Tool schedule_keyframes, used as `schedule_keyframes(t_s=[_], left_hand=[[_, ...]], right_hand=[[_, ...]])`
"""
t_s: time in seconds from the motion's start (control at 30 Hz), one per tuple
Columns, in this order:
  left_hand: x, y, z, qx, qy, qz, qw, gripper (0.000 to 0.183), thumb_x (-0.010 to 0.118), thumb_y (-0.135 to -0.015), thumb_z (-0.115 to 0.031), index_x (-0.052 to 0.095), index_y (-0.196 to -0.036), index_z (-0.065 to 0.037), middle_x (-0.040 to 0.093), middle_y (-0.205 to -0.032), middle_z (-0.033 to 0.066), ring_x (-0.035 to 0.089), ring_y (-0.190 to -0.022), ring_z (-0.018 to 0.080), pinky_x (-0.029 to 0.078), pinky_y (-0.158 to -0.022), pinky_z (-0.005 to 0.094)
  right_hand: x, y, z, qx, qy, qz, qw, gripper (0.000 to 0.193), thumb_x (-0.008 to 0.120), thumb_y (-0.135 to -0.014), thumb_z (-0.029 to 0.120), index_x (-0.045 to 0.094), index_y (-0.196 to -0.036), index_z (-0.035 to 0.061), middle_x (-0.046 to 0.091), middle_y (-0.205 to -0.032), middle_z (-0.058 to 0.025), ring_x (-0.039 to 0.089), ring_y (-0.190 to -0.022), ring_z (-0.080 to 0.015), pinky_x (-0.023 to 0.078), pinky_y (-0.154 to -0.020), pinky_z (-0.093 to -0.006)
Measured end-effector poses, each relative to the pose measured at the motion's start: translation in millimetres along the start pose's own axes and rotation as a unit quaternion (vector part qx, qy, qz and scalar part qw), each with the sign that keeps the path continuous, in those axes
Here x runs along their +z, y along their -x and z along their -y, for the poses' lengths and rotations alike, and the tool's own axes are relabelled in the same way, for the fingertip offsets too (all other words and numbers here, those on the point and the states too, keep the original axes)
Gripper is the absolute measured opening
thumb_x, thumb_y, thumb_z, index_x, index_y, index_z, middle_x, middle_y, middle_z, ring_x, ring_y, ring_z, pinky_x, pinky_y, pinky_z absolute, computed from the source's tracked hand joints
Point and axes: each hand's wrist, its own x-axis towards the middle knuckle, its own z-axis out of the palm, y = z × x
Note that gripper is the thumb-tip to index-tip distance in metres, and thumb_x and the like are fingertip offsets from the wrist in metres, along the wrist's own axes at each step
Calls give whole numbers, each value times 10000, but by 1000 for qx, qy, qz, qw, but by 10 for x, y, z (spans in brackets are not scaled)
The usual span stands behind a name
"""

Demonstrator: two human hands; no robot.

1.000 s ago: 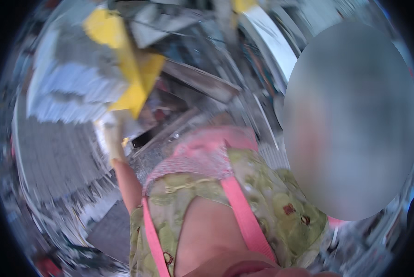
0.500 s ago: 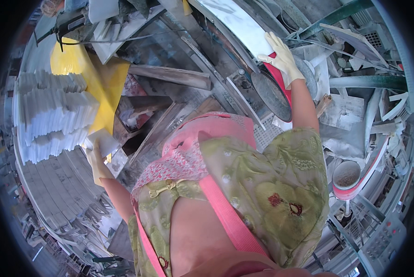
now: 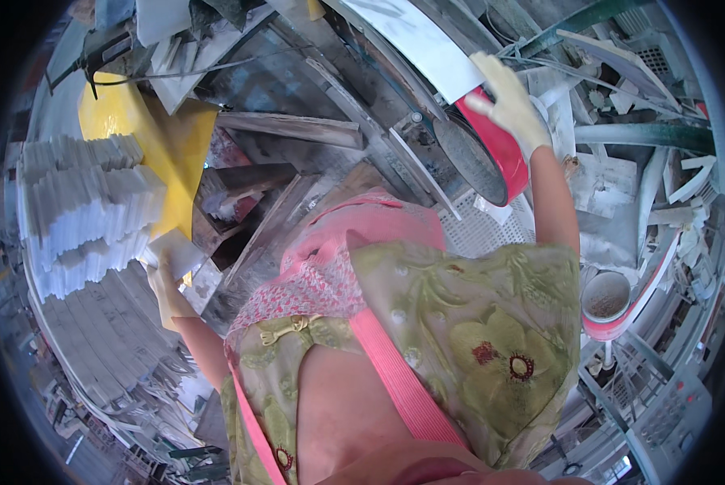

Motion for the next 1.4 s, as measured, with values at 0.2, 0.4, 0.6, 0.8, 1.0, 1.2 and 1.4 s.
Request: schedule_keyframes(t_s=[0.2,0.4,0.6,0.8,1.0,1.2,1.4], left_hand=[[8,116,-10,-4,12,-19,1000,793,748,-794,-516,565,-1307,60,673,-1121,204,698,-921,324,586,-609,447],[29,160,-54,2,-6,-13,1000,794,733,-798,-527,570,-1314,55,689,-1112,226,714,-934,317,579,-560,399],[27,186,-6,4,-17,-19,1000,768,704,-817,-531,585,-1289,63,700,-1102,244,719,-914,331,591,-610,407],[122,266,-13,33,112,-10,993,562,733,-852,-386,645,-1227,23,710,-1100,148,717,-921,230,574,-725,341],[158,465,-4,32,0,-66,997,749,721,-779,-526,642,-1260,41,708,-1160,229,663,-1115,353,485,-970,440],[131,370,-90,64,120,27,990,575,744,-827,-397,674,-1225,11,733,-1101,167,721,-969,257,563,-833,367],[-1,270,-105,66,13,-18,998,778,735,-794,-543,631,-1081,173,703,-897,288,696,-663,337,523,-526,413]], right_hand=[[460,-84,627,-14,239,-33,970,736,692,-889,291,398,-1513,34,416,-1558,-193,380,-1455,-315,270,-1208,-481],[239,-295,511,-55,168,-97,979,571,626,-921,253,506,-1404,-26,617,-1341,-208,583,-1270,-307,384,-1137,-454],[206,-708,717,-182,234,-66,953,588,659,-897,207,496,-1441,52,587,-1412,-119,499,-1366,-251,326,-1169,-505],[535,-985,580,-136,238,-35,961,813,681,-819,149,338,-1552,65,394,-1589,-122,352,-1477,-282,262,-1213,-459],[303,-1075,912,-64,-73,-9,995,468,559,-962,207,556,-1387,12,606,-1368,-192,562,-1277,-354,437,-1072,-437],[-83,-1008,1908,93,-362,3,928,404,663,-945,337,691,-1183,12,710,-1030,-53,620,-920,-110,489,-807,-317],[954,-911,4011,-38,-769,133,625,208,668,-967,242,697,-1039,49,682,-877,23,616,-747,-62,485,-664,-246]])
